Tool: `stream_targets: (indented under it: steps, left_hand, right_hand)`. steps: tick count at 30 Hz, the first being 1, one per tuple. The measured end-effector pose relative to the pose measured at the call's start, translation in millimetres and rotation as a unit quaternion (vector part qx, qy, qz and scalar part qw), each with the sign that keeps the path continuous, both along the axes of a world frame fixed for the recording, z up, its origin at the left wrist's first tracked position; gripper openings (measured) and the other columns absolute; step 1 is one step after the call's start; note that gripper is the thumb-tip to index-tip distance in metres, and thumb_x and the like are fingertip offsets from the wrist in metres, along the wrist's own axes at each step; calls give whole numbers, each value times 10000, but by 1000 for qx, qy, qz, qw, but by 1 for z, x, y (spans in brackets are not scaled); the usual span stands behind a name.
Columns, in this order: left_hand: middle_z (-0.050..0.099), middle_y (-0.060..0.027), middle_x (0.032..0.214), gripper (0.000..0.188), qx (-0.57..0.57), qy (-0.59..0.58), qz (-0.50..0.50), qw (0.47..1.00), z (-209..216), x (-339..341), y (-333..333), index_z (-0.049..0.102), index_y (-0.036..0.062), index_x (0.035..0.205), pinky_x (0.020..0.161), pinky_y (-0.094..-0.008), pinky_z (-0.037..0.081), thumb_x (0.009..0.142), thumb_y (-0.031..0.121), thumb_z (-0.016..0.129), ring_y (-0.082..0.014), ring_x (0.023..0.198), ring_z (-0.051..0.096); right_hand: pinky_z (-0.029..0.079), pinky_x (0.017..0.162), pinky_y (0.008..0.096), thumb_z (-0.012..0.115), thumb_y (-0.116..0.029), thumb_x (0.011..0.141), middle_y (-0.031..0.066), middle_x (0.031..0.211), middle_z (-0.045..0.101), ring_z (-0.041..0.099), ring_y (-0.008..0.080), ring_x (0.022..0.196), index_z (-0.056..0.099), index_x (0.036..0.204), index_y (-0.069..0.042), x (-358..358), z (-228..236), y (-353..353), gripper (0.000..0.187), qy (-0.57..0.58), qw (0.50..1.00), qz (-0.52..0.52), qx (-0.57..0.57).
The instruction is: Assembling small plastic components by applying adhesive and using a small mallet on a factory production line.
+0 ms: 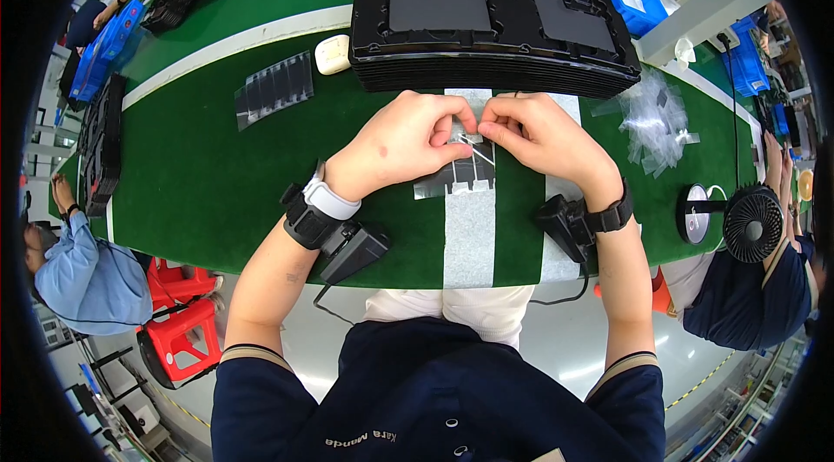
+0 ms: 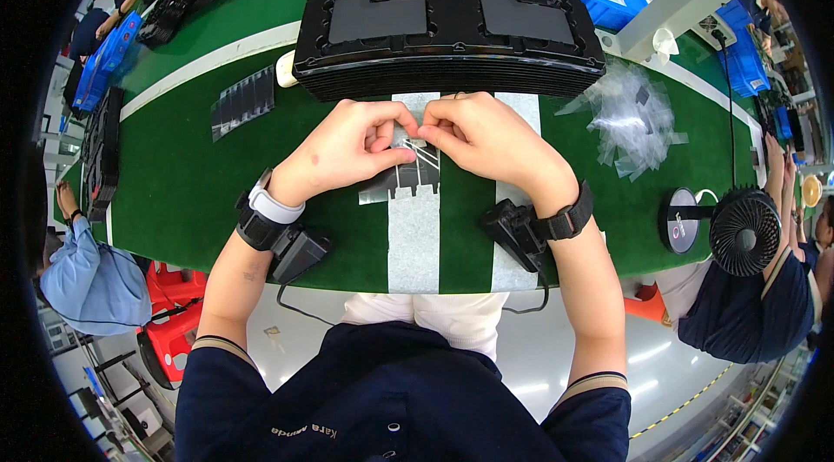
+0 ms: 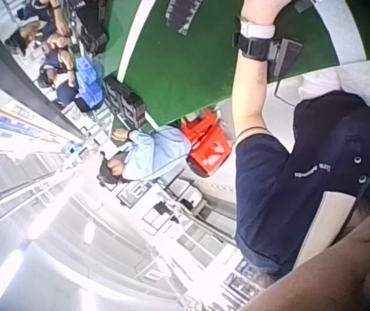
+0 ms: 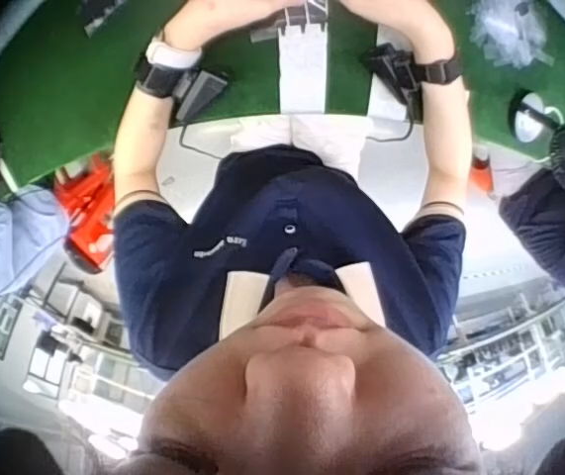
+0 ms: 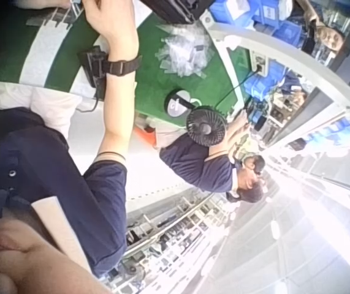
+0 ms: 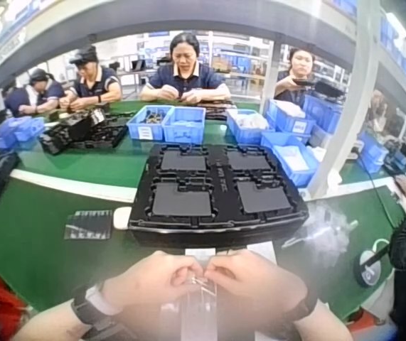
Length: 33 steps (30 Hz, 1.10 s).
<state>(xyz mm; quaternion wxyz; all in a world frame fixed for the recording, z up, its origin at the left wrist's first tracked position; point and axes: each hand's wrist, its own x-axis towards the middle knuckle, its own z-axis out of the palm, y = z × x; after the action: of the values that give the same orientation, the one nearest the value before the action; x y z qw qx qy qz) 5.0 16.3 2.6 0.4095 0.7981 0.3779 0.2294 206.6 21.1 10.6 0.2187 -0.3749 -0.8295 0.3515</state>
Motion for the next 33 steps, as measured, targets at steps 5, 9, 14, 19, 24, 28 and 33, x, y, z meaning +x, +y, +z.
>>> stream_targets:
  steps: [5,9,14,19,24,28,33]
  left_hand:
    - [373,11,487,197,6,3,0,1000,0,0,0,600,28,883,429,-231,291,716,65,697,-59,436,343]
    - [375,11,487,196,-4,-3,0,1000,0,0,0,598,27,880,429,-230,292,716,63,697,-56,438,347]
    - [379,11,486,196,-4,-7,-3,1000,-1,0,-1,597,26,882,431,-228,296,718,66,696,-55,438,353]
    - [393,6,486,194,-7,-3,-2,1000,2,1,-1,597,26,876,431,-226,299,718,73,698,-57,435,364]
    - [388,7,477,184,-2,1,-1,1000,1,0,-1,597,29,859,432,-226,303,714,73,701,-56,431,365]
    - [378,11,465,149,-3,-7,-1,1000,0,1,1,590,33,811,431,-228,307,711,64,697,-56,431,360]
    - [371,7,462,125,4,-2,0,1000,3,0,1,581,36,764,427,-234,306,712,61,692,-60,429,344]
  right_hand:
    - [414,516,335,579,-117,791,143,610,552,530,258,536,569,750,16,0,0,0,139,-11,1000,0,-8]
    - [418,518,333,579,-110,785,137,613,559,539,252,542,574,750,10,1,-1,1,125,-14,1000,-2,1]
    - [418,517,332,582,-101,779,135,609,558,540,250,541,572,737,6,0,1,-1,116,0,1000,-4,-7]
    - [417,516,329,591,-94,766,136,611,558,546,251,546,568,731,7,0,6,-2,110,-35,999,-6,-28]
    - [426,525,334,591,-97,764,141,616,560,557,263,560,565,729,10,0,1,-1,115,-9,1000,-6,3]
    - [430,529,337,590,-93,763,148,617,559,560,271,564,562,728,14,0,0,0,116,-7,1000,-8,1]
    - [434,532,343,588,-91,759,165,623,558,561,293,569,554,714,20,0,0,3,124,5,1000,-1,20]
